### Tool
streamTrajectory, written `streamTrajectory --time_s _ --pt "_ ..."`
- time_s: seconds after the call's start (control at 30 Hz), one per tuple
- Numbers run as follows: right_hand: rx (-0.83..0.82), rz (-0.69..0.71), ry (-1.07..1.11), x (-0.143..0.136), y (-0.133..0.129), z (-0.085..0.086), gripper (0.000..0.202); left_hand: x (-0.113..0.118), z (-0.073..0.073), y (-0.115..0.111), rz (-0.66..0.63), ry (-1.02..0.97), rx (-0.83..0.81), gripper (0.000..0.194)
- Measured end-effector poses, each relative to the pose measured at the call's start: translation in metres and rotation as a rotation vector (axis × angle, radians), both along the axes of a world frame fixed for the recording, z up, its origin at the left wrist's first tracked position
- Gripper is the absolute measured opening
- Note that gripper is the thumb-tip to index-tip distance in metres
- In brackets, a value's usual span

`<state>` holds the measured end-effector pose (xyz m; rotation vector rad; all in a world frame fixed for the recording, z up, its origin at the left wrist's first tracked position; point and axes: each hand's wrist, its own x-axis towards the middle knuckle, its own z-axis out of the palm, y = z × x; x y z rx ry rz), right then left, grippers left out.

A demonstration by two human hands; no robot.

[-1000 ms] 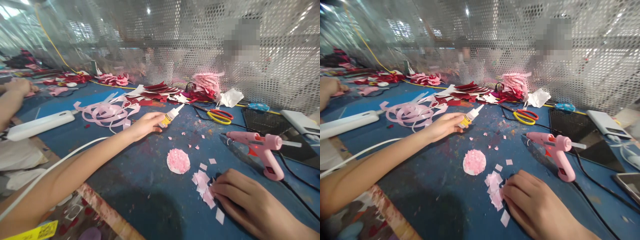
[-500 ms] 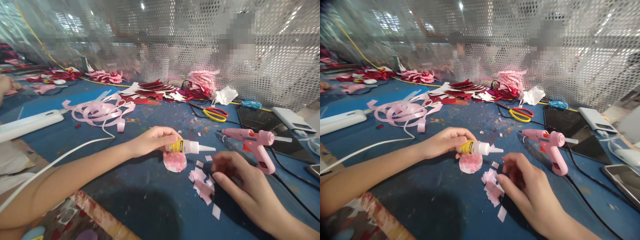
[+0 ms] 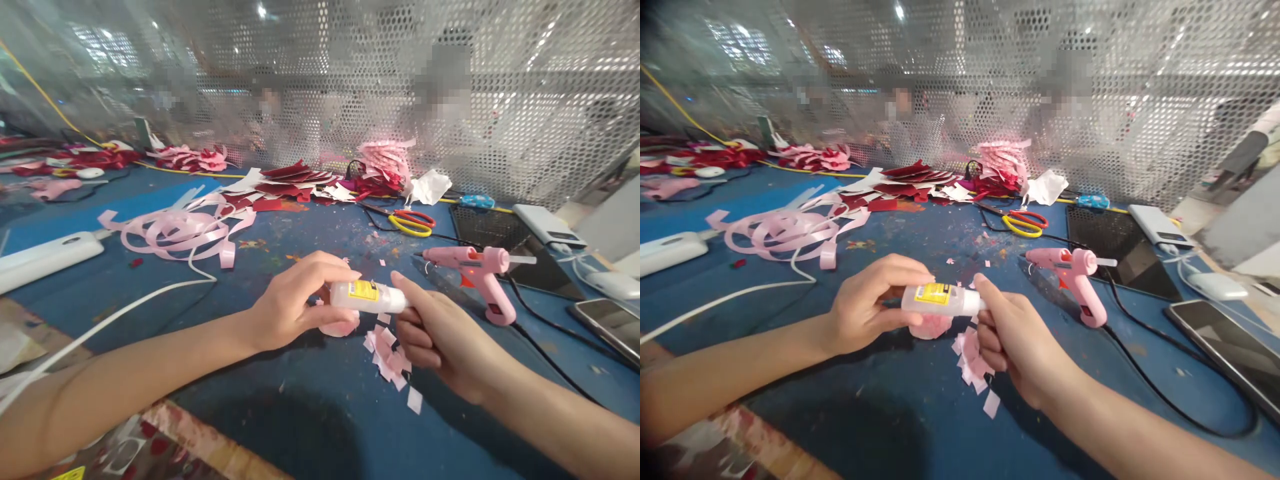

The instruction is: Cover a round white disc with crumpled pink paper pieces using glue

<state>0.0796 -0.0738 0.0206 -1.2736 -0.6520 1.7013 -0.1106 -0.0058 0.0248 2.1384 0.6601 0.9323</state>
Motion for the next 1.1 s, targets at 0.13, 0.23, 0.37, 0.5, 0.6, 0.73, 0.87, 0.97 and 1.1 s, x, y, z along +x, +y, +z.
streamTrajectory --time_s 0.13,0.23,0.37,0.5,0.6,0.73,0.87,0.97,1.1 --pt "-0.142 0.126 0.018 -0.005 0.001 0.008 0.063 -0.005 0.004 -0.006 0.052 0.089 0.088 0.026" --pt "-0.160 0.095 0.068 -0.008 0.003 0.015 0.051 -0.005 0.002 0.000 -0.023 0.166 0.083 0.022" --pt "0.042 0.016 0.083 -0.011 0.004 0.020 0.034 -0.002 -0.003 0.009 -0.093 0.240 0.059 0.032" --pt "0.396 -0.081 -0.145 -0.015 -0.002 0.025 0.034 0.002 -0.008 0.002 0.037 0.137 0.042 0.044" --pt "0.764 -0.120 -0.580 -0.009 -0.005 0.025 0.025 0.006 -0.005 -0.005 0.079 -0.078 -0.209 0.044" --pt "1.315 0.042 -1.078 0.013 0.003 0.012 0.012 0.012 0.006 0.002 -0.071 -0.051 -0.735 0.049" --pt "1.693 0.171 -1.353 0.030 0.011 -0.001 0.016 0.011 0.005 0.012 -0.041 0.067 -1.021 0.050" --pt "1.842 0.186 -1.409 0.033 0.013 -0.009 0.019 0.009 0.001 0.014 -0.069 0.143 -1.092 0.052" --pt "1.638 0.049 -1.159 0.027 0.011 -0.019 0.029 0.005 0.000 0.014 -0.022 0.142 -0.884 0.052"
